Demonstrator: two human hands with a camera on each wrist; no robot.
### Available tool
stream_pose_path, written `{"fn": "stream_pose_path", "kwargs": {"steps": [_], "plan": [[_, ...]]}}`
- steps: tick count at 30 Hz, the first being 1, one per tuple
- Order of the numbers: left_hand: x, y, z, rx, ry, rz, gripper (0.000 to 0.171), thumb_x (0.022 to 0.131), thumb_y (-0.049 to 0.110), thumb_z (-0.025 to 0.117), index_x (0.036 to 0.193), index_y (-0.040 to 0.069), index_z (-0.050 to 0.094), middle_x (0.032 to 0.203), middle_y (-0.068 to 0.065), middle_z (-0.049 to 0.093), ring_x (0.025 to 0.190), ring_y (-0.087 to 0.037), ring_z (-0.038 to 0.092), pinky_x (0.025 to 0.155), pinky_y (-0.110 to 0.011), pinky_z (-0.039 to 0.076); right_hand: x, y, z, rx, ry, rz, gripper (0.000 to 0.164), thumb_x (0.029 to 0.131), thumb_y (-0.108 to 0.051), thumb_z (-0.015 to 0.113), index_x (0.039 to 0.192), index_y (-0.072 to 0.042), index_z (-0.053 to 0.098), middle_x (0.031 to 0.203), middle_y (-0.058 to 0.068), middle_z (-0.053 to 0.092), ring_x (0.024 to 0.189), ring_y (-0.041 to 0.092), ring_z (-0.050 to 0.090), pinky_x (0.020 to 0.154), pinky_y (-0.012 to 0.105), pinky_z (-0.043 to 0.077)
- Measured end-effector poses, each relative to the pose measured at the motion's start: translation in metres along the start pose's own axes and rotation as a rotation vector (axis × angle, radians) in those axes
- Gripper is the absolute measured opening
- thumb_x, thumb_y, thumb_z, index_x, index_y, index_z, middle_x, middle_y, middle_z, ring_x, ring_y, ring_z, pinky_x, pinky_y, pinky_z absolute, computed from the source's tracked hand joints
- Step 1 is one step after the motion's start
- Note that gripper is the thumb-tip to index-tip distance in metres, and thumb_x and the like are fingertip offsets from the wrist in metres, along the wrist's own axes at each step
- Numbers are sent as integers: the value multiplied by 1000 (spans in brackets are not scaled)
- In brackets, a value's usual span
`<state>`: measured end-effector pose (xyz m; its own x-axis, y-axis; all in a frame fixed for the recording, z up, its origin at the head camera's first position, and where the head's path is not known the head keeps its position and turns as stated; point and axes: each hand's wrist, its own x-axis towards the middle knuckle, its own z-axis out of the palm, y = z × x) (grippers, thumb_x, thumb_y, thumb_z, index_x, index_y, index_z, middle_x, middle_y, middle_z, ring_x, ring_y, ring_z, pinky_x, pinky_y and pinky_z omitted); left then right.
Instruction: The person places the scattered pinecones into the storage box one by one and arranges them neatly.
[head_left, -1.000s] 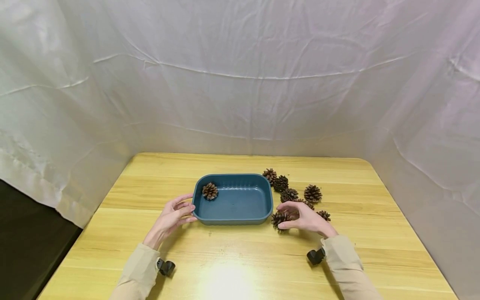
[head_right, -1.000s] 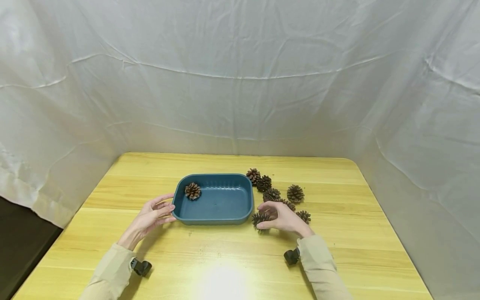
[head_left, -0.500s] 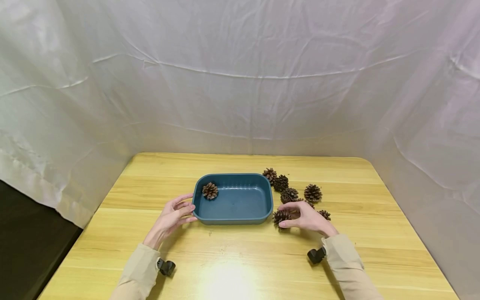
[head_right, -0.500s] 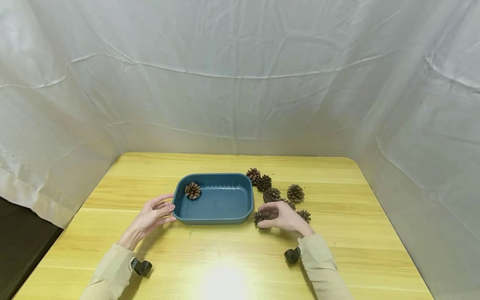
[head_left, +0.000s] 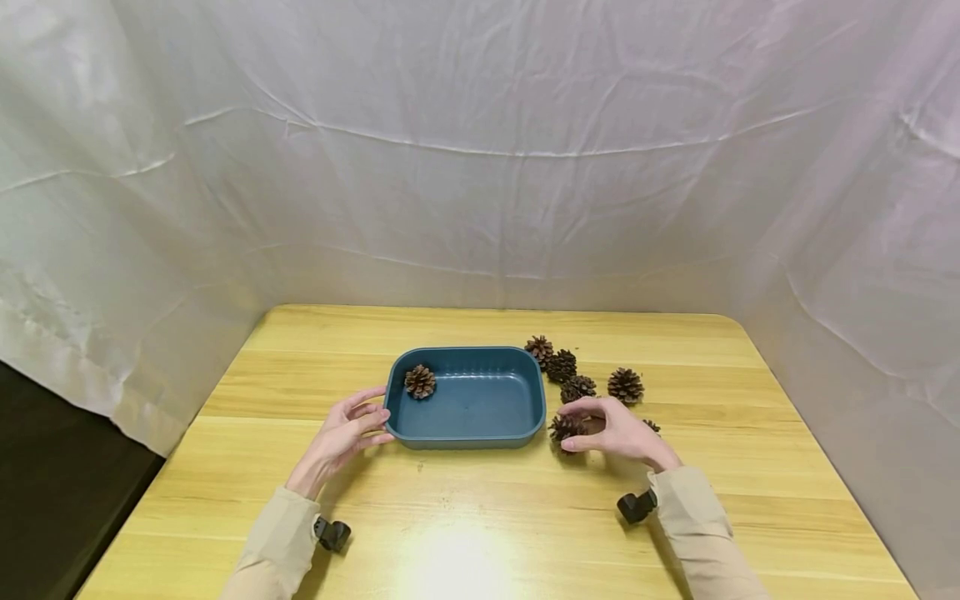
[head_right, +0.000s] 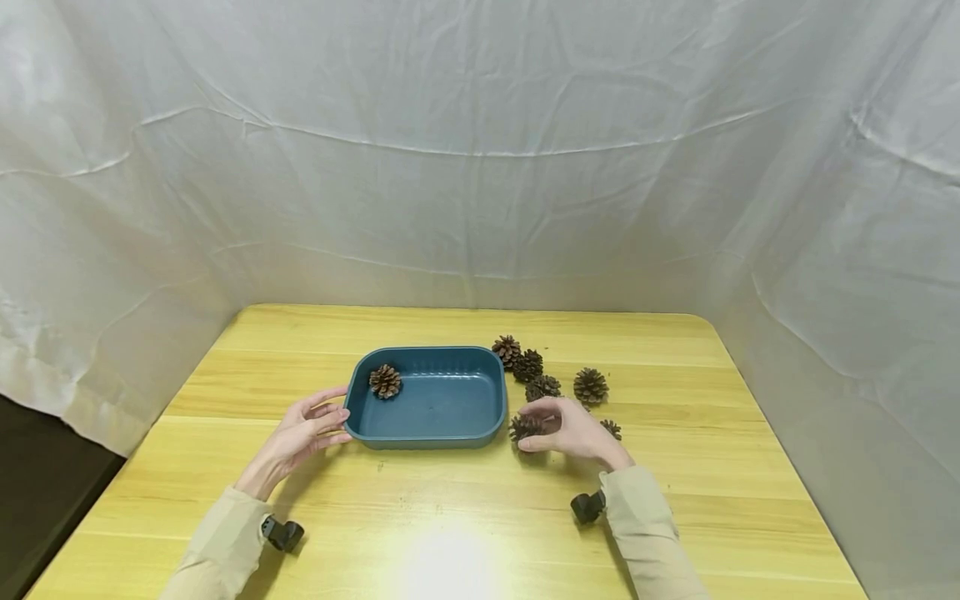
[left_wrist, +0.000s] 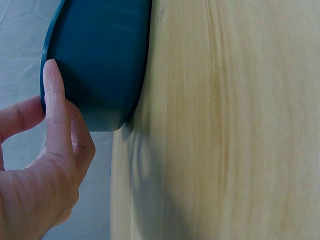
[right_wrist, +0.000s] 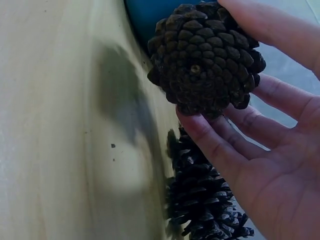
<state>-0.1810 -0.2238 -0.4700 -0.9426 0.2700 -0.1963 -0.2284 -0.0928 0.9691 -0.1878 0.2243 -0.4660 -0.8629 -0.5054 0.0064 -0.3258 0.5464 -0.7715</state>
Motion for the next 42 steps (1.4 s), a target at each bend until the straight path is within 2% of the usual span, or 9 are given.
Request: {"fn": "stream_pose_path", "kwargs": {"steps": [11,15,19,21,26,29,33,37,42], "plan": [[0,0,0,3,2,-3,63,101,-1,52,155,-9,22,100,2,58,83,-8,66,81,-25,65,0,-3,-3,39,36,-1,54,81,-31,84,128,-11,67,126,10,69,122,33,61,110,57,49],[0,0,0,2,-2,0,63,101,-1,52,155,-9,22,100,2,58,83,-8,66,81,-24,65,0,-5,-4,51,61,7,51,82,-32,84,126,-13,68,123,8,70,117,27,63,107,44,53],[0,0,0,0,-6,2,62,101,-1,52,155,-9,22,100,2,58,82,-7,66,81,-24,65,1,-6,-5,87,77,1,47,86,-28,81,126,-10,67,123,10,69,115,25,64,103,28,55],[0,0,0,0,-7,2,62,101,-1,52,155,-9,21,100,2,57,82,-7,66,81,-24,65,1,-7,-5,108,84,-8,45,88,-25,79,127,-8,66,123,12,68,115,26,64,103,30,56],[0,0,-1,-3,-9,1,62,101,-1,52,155,-9,21,100,2,57,82,-7,65,81,-24,65,3,-10,-7,77,112,-25,43,90,-27,77,127,-10,66,124,11,69,115,28,64,104,48,55],[0,1,0,-4,-10,0,63,101,-1,52,155,-9,21,99,2,57,82,-7,65,81,-25,65,5,-13,-10,53,127,-17,43,88,-30,78,126,-13,67,123,7,70,115,24,65,104,42,55],[-1,2,0,-4,-9,-3,63,101,-1,52,155,-9,21,99,2,57,82,-7,65,81,-24,65,8,-18,-13,107,122,-14,43,87,-27,80,124,-11,67,122,9,70,115,24,65,103,27,55],[-1,2,0,-2,-6,-5,63,101,-1,52,155,-9,21,99,2,57,82,-7,66,82,-24,65,12,-22,-17,157,111,-18,43,86,-23,80,124,-6,67,121,14,69,116,30,65,105,34,56],[-1,1,0,1,-2,-8,63,101,-1,53,155,-9,21,100,2,57,82,-8,66,82,-24,65,18,-27,-21,147,110,-10,44,85,-24,82,122,-7,68,122,12,69,118,30,65,108,46,54]]}}
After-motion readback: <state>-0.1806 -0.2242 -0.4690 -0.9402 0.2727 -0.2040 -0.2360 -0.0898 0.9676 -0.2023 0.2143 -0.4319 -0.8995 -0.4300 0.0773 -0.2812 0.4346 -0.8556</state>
